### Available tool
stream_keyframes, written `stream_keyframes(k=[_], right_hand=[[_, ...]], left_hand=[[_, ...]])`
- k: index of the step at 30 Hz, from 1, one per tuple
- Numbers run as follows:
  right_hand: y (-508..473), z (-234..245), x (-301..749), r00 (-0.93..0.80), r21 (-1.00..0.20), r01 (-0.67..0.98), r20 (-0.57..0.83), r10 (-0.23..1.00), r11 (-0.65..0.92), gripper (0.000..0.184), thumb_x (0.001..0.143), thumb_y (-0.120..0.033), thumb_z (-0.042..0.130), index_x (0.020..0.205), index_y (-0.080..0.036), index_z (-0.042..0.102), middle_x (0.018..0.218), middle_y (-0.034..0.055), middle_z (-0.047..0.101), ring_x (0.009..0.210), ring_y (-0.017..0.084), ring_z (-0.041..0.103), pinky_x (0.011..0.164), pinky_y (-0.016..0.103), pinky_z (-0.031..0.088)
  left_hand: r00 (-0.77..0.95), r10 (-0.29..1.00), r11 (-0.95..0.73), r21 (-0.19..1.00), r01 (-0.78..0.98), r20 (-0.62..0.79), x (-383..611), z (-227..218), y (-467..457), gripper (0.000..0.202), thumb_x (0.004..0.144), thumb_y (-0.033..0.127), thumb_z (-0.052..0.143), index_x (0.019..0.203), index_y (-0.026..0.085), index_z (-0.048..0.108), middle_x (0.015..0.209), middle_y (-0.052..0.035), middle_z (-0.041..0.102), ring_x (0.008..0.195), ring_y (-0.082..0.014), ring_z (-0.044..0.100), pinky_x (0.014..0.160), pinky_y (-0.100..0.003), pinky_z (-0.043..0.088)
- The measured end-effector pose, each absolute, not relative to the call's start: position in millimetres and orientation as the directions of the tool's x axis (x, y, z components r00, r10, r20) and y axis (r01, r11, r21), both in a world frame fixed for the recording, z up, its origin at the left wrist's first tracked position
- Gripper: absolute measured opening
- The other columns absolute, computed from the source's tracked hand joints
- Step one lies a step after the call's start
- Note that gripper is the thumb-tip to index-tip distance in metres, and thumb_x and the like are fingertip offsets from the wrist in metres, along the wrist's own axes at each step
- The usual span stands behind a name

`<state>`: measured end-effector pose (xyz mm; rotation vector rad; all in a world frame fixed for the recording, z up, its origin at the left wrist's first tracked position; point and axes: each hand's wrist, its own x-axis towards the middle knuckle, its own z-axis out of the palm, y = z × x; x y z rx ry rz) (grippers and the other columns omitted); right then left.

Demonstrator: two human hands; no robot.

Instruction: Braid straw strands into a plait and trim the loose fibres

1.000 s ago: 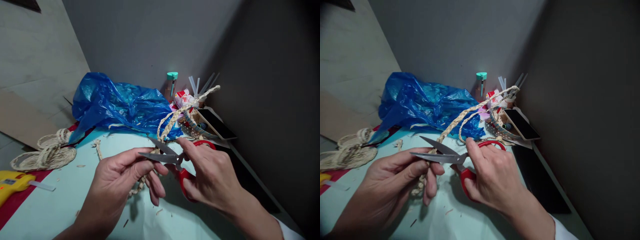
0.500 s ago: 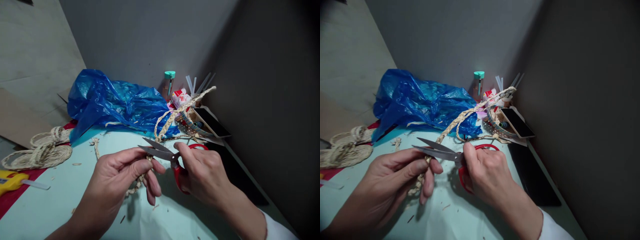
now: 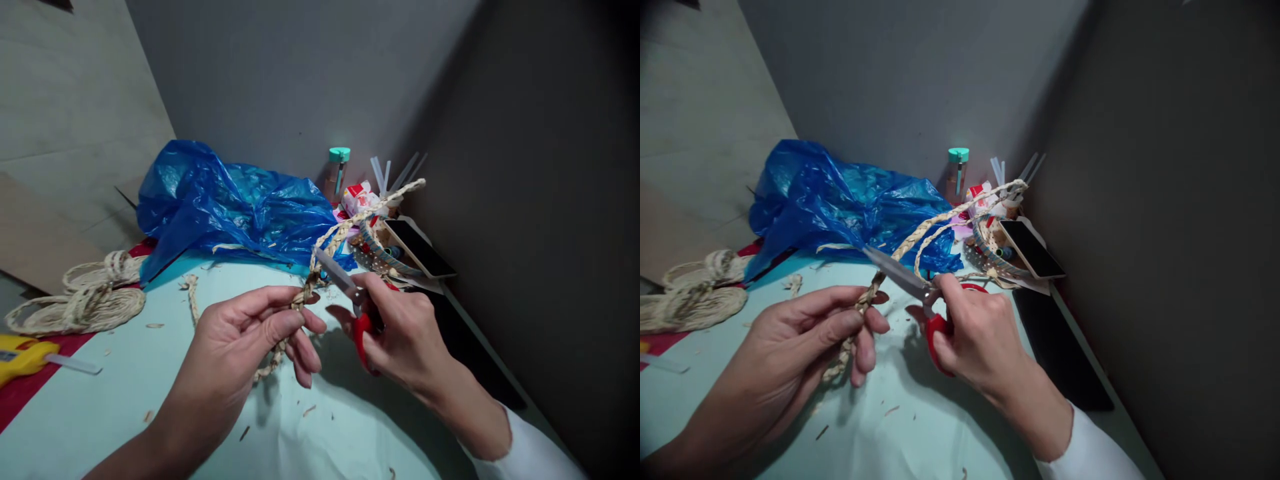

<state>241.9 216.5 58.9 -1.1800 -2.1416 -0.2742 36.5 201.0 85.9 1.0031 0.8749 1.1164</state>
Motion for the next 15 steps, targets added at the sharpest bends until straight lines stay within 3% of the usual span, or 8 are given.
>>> stream_keyframes(k=[8,12,15], right_hand=[[215.9,57.8,236.2,-0.447,0.025,0.831,0.624,0.641,0.556,0.03,0.075,-0.022,0.047,0.099,-0.011,0.062,0.059,0.002,0.065,0.049,0.019,0.062,0.048,0.029,0.034],[216.6,53.2,237.2,-0.482,0.108,0.832,0.629,0.611,0.545,0.034,0.071,-0.016,0.045,0.099,-0.01,0.062,0.058,0.0014,0.065,0.046,0.018,0.059,0.047,0.029,0.033],[216.0,52.2,236.0,-0.486,0.081,0.819,0.626,0.61,0.569,0.03,0.07,-0.01,0.042,0.096,-0.013,0.057,0.057,0.0001,0.064,0.043,0.016,0.054,0.045,0.028,0.03]], left_hand=[[0.248,0.968,0.12,0.948,-0.295,-0.045,38.1,87.7,198.4,0.012,0.088,0.014,0.067,0.083,0.016,0.077,0.064,-0.0031,0.074,0.051,-0.0118,0.067,0.051,-0.017,0.055],[0.246,0.969,0.106,0.957,-0.268,-0.038,39.7,85.6,198.2,0.01,0.088,0.016,0.069,0.085,0.018,0.078,0.065,-0.0027,0.074,0.053,-0.0127,0.068,0.053,-0.018,0.055],[0.218,0.975,0.087,0.97,-0.228,-0.036,39.1,86.1,199.1,0.011,0.088,0.018,0.069,0.082,0.017,0.077,0.067,-0.0032,0.074,0.051,-0.0115,0.066,0.051,-0.017,0.054]])
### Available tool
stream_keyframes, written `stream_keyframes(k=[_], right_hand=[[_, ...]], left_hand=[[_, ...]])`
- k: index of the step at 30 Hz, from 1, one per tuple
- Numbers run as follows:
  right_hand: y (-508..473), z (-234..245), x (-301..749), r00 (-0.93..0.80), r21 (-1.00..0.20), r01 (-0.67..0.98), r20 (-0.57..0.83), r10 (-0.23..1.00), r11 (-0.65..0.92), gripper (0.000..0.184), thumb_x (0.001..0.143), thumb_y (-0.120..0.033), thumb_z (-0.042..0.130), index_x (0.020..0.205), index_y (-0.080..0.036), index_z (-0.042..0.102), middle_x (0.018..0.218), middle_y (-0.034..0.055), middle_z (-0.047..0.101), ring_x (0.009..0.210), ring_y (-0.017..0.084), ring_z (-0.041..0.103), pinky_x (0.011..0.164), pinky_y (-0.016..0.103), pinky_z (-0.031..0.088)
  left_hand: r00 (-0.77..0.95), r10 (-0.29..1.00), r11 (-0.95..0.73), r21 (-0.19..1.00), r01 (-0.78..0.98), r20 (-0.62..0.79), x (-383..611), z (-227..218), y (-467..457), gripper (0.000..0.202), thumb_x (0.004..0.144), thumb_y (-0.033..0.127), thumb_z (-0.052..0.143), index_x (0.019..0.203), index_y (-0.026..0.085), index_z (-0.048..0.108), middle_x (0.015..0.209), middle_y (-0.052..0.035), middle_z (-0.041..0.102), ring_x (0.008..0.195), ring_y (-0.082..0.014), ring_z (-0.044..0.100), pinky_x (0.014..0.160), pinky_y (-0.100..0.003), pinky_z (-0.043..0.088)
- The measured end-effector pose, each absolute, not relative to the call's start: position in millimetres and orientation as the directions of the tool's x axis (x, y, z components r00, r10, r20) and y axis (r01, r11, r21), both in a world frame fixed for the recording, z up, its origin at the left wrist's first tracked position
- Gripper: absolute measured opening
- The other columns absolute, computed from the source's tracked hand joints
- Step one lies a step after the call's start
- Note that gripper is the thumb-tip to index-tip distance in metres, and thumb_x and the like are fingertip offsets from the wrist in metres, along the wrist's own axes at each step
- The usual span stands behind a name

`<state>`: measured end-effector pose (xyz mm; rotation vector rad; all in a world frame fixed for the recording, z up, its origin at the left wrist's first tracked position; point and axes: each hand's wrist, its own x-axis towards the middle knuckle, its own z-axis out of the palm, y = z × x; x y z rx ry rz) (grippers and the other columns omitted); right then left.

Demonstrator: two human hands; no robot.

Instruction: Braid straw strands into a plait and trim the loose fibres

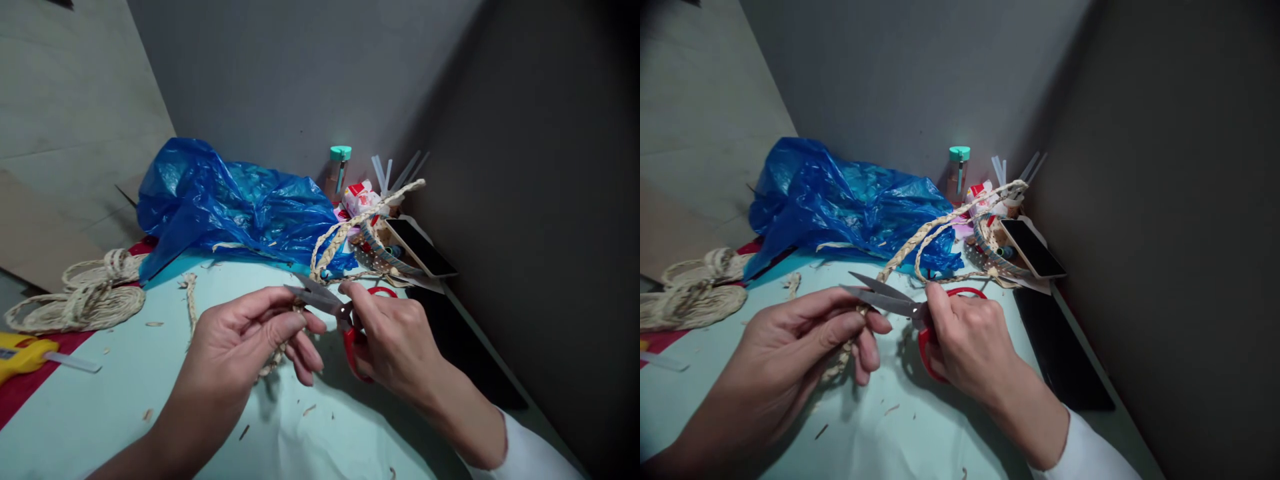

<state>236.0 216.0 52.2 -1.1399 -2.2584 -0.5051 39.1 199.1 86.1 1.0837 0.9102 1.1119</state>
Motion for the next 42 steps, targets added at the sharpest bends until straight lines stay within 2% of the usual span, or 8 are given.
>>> stream_keyframes(k=[8,13,15,19,23,29,36,42], right_hand=[[214.1,52.2,234.5,-0.48,0.013,0.808,0.594,0.646,0.589,0.019,0.077,-0.009,0.04,0.088,-0.016,0.054,0.055,-0.0007,0.059,0.042,0.015,0.05,0.044,0.027,0.029],[213.3,56.5,234.8,-0.34,-0.285,0.756,0.599,0.725,0.59,0.018,0.079,-0.009,0.045,0.093,-0.019,0.051,0.063,-0.0025,0.061,0.045,0.011,0.05,0.048,0.022,0.037],[214.3,58.9,235.4,-0.26,-0.35,0.75,0.624,0.737,0.561,0.015,0.082,-0.01,0.049,0.092,-0.02,0.051,0.059,-0.0056,0.057,0.043,0.009,0.046,0.048,0.02,0.037],[216.4,60.8,238.4,-0.271,-0.27,0.784,0.661,0.699,0.559,0.008,0.083,-0.017,0.056,0.088,-0.021,0.051,0.054,-0.0074,0.053,0.041,0.009,0.043,0.046,0.021,0.033],[216.0,58.0,241.0,-0.337,-0.136,0.828,0.654,0.677,0.544,0.02,0.079,-0.022,0.057,0.099,-0.018,0.056,0.061,-0.0033,0.062,0.049,0.012,0.056,0.051,0.024,0.035],[216.7,58.9,241.1,-0.365,0.076,0.893,0.696,0.618,0.443,0.026,0.083,-0.034,0.058,0.099,-0.014,0.062,0.059,0.0003,0.064,0.05,0.017,0.06,0.05,0.029,0.032],[220.3,59.4,245.7,-0.355,0.147,0.916,0.73,0.584,0.373,0.033,0.081,-0.036,0.064,0.103,-0.012,0.065,0.063,0.0015,0.068,0.054,0.018,0.063,0.053,0.03,0.035],[219.3,63.0,246.9,-0.355,0.133,0.91,0.739,0.572,0.392,0.035,0.081,-0.038,0.065,0.102,-0.01,0.066,0.064,0.0019,0.067,0.054,0.018,0.061,0.053,0.03,0.036]], left_hand=[[0.212,0.977,0.08,0.971,-0.225,-0.032,36.4,83.9,199.9,0.008,0.087,0.021,0.069,0.086,0.017,0.076,0.072,-0.0026,0.071,0.048,-0.0095,0.061,0.046,-0.016,0.051],[0.202,0.979,0.091,0.966,-0.242,-0.042,38.2,82.0,198.1,0.005,0.086,0.02,0.07,0.088,0.018,0.075,0.074,-0.0027,0.073,0.048,-0.01,0.062,0.044,-0.017,0.051],[0.191,0.981,0.079,0.969,-0.234,-0.034,37.9,81.7,197.0,0.005,0.085,0.021,0.071,0.088,0.019,0.074,0.075,-0.0028,0.073,0.048,-0.0106,0.062,0.045,-0.018,0.051],[0.135,0.99,0.066,0.974,-0.217,-0.037,34.9,81.9,194.1,0.012,0.083,0.022,0.074,0.095,0.019,0.076,0.077,-0.0037,0.074,0.05,-0.0113,0.063,0.047,-0.019,0.052],[0.209,0.975,0.147,0.921,-0.362,-0.073,33.4,83.6,193.4,0.025,0.085,0.021,0.072,0.109,0.025,0.075,0.075,-0.002,0.072,0.049,-0.0105,0.062,0.045,-0.018,0.051],[0.371,0.922,0.282,0.852,-0.441,-0.113,31.7,84.9,196.6,0.014,0.088,0.018,0.067,0.095,0.023,0.078,0.069,-0.0013,0.068,0.042,-0.0053,0.055,0.041,-0.013,0.043],[0.422,0.893,0.364,0.803,-0.471,-0.157,28.5,82.8,196.7,0.018,0.087,0.017,0.069,0.101,0.025,0.078,0.066,-0.0012,0.069,0.039,-0.005,0.054,0.039,-0.013,0.04],[0.431,0.888,0.376,0.794,-0.477,-0.161,28.8,83.4,197.5,0.02,0.087,0.02,0.07,0.104,0.026,0.077,0.067,-0.0008,0.07,0.039,-0.0047,0.054,0.039,-0.012,0.038]])
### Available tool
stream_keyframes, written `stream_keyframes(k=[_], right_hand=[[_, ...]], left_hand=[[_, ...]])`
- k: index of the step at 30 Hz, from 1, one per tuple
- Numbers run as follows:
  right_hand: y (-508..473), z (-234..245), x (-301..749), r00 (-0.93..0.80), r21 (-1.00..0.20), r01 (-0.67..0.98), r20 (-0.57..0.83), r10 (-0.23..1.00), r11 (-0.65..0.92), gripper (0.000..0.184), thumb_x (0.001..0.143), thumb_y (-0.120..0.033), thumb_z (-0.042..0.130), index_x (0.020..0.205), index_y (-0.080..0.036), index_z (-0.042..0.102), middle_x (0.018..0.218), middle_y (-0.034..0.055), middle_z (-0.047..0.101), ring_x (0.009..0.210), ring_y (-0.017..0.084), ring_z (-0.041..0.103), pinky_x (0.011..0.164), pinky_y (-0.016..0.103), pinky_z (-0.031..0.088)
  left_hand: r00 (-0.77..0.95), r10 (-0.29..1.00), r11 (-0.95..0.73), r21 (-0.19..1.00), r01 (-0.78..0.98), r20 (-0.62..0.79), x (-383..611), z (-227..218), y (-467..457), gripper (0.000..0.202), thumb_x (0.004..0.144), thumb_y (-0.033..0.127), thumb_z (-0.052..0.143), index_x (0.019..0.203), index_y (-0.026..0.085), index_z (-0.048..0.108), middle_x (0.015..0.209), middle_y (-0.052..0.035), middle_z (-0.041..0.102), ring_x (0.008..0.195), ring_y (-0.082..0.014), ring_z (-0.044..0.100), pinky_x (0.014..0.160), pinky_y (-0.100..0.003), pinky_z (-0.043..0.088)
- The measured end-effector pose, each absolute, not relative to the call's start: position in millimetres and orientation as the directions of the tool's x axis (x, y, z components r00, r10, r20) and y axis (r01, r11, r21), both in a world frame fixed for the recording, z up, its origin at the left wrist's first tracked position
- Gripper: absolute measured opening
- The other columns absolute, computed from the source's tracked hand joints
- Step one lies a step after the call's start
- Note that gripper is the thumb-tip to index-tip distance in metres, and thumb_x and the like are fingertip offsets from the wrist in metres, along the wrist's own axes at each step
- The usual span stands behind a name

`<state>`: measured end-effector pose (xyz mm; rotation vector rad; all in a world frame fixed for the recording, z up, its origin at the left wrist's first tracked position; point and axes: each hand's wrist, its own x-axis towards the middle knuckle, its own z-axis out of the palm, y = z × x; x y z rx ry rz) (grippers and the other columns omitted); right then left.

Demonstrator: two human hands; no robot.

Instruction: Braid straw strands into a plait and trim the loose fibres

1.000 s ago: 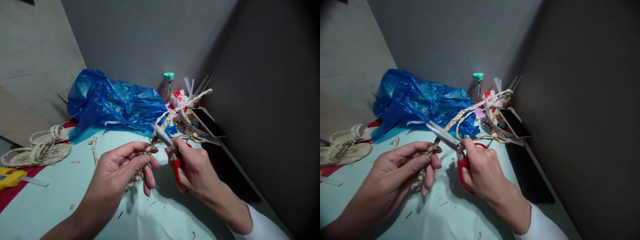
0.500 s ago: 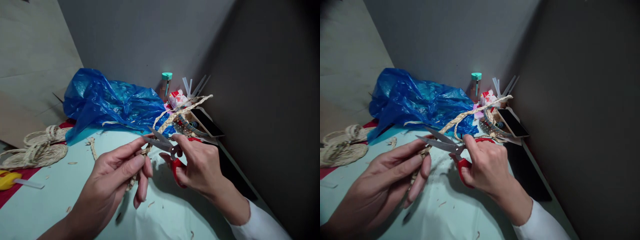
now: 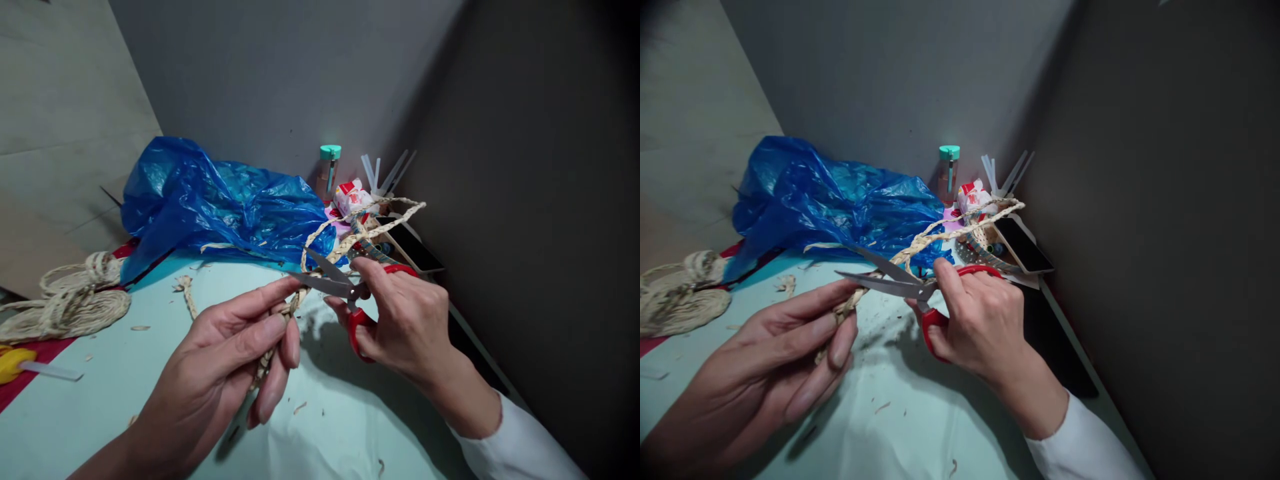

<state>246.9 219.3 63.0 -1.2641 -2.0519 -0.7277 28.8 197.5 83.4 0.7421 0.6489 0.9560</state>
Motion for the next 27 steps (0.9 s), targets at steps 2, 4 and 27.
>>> stream_keyframes(k=[2,4,27], right_hand=[[219.3,63.2,247.1,-0.364,0.13,0.903,0.737,0.569,0.41,0.037,0.08,-0.039,0.064,0.103,-0.009,0.066,0.064,0.0025,0.066,0.054,0.019,0.06,0.054,0.03,0.037],[219.9,62.5,247.6,-0.37,0.133,0.9,0.736,0.567,0.415,0.04,0.079,-0.038,0.063,0.105,-0.008,0.067,0.063,0.0031,0.064,0.055,0.019,0.059,0.054,0.031,0.037],[224.8,62.4,250.8,-0.419,0.179,0.88,0.729,0.541,0.44,0.035,0.086,-0.039,0.059,0.097,-0.007,0.068,0.059,0.0044,0.063,0.05,0.02,0.06,0.048,0.031,0.035]], left_hand=[[0.431,0.889,0.37,0.8,-0.472,-0.157,28.2,84.3,198.0,0.018,0.087,0.019,0.069,0.102,0.025,0.077,0.066,-0.0004,0.069,0.039,-0.0045,0.054,0.039,-0.012,0.038],[0.435,0.886,0.374,0.803,-0.464,-0.161,27.3,85.2,198.0,0.018,0.086,0.019,0.07,0.101,0.025,0.077,0.065,-0.0001,0.069,0.039,-0.0045,0.053,0.04,-0.013,0.037],[0.425,0.881,0.418,0.762,-0.495,-0.207,27.5,86.1,200.2,0.017,0.085,0.014,0.068,0.098,0.019,0.078,0.057,0.003,0.056,0.038,0.0011,0.023,0.041,-0.013,0.025]])
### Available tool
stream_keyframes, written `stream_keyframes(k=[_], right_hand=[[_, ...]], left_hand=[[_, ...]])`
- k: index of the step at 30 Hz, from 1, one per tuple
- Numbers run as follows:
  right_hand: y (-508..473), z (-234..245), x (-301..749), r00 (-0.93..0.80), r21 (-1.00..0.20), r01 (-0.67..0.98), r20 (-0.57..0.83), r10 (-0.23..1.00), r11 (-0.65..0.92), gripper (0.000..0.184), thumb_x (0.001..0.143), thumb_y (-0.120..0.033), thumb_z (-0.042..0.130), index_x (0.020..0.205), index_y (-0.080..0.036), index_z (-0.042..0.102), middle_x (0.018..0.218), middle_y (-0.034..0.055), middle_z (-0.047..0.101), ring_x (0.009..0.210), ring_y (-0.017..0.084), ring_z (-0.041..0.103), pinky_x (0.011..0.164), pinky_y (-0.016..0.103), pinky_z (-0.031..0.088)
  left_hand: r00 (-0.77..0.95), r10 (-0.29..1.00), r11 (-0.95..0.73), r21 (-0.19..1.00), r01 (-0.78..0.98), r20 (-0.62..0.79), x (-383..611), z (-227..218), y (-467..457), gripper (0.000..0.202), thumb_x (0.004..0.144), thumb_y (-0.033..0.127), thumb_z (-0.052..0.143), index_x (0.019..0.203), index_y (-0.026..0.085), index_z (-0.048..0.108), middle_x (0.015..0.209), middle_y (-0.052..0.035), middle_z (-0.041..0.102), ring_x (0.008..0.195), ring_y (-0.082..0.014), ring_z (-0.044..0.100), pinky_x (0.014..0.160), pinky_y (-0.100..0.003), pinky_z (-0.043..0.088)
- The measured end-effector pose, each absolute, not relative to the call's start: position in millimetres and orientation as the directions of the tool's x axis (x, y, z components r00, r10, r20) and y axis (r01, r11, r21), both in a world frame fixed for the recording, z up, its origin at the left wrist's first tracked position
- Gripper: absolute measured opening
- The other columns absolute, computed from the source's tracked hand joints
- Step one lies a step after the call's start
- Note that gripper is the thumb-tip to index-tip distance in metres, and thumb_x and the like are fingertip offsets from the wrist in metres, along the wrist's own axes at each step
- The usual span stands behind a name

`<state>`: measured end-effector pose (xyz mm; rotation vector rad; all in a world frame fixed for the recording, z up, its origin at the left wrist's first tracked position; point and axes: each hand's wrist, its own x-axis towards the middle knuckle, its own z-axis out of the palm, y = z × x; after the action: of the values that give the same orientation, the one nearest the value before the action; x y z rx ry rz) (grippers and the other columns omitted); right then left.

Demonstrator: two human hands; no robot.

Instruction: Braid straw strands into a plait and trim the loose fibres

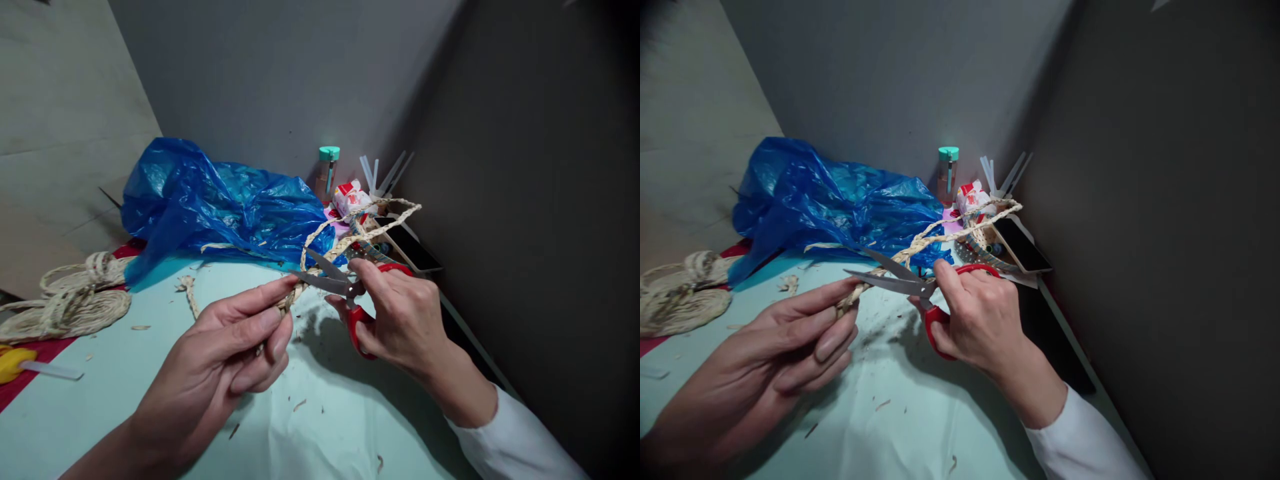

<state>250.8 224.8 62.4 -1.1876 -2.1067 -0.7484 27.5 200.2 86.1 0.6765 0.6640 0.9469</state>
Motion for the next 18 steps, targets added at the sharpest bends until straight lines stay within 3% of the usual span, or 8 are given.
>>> stream_keyframes(k=[6,15,18], right_hand=[[229.0,59.1,255.7,-0.441,0.179,0.859,0.736,0.514,0.48,0.03,0.084,-0.033,0.061,0.094,-0.006,0.067,0.06,0.0057,0.065,0.05,0.02,0.059,0.049,0.032,0.037],[226.7,55.8,258.2,-0.473,0.186,0.84,0.711,0.52,0.51,0.04,0.071,-0.014,0.047,0.104,-0.002,0.067,0.062,0.0053,0.067,0.05,0.02,0.06,0.048,0.031,0.04],[226.9,56.3,258.2,-0.481,0.218,0.84,0.722,0.498,0.497,0.036,0.074,-0.012,0.047,0.102,-0.003,0.067,0.058,0.0042,0.065,0.047,0.019,0.058,0.047,0.03,0.039]], left_hand=[[0.483,0.86,0.445,0.703,-0.555,-0.163,24.4,88.0,201.9,0.022,0.089,0.011,0.059,0.101,0.017,0.077,0.058,0.0043,0.05,0.04,-0.0003,0.017,0.041,-0.015,0.023],[0.435,0.879,0.427,0.731,-0.533,-0.196,21.2,87.3,200.0,0.025,0.088,0.011,0.062,0.106,0.019,0.077,0.058,0.0036,0.051,0.041,0.0001,0.019,0.042,-0.014,0.027],[0.421,0.884,0.422,0.737,-0.528,-0.204,21.4,87.8,200.4,0.027,0.088,0.011,0.062,0.109,0.02,0.077,0.058,0.0035,0.052,0.041,-0.0001,0.019,0.043,-0.014,0.028]])
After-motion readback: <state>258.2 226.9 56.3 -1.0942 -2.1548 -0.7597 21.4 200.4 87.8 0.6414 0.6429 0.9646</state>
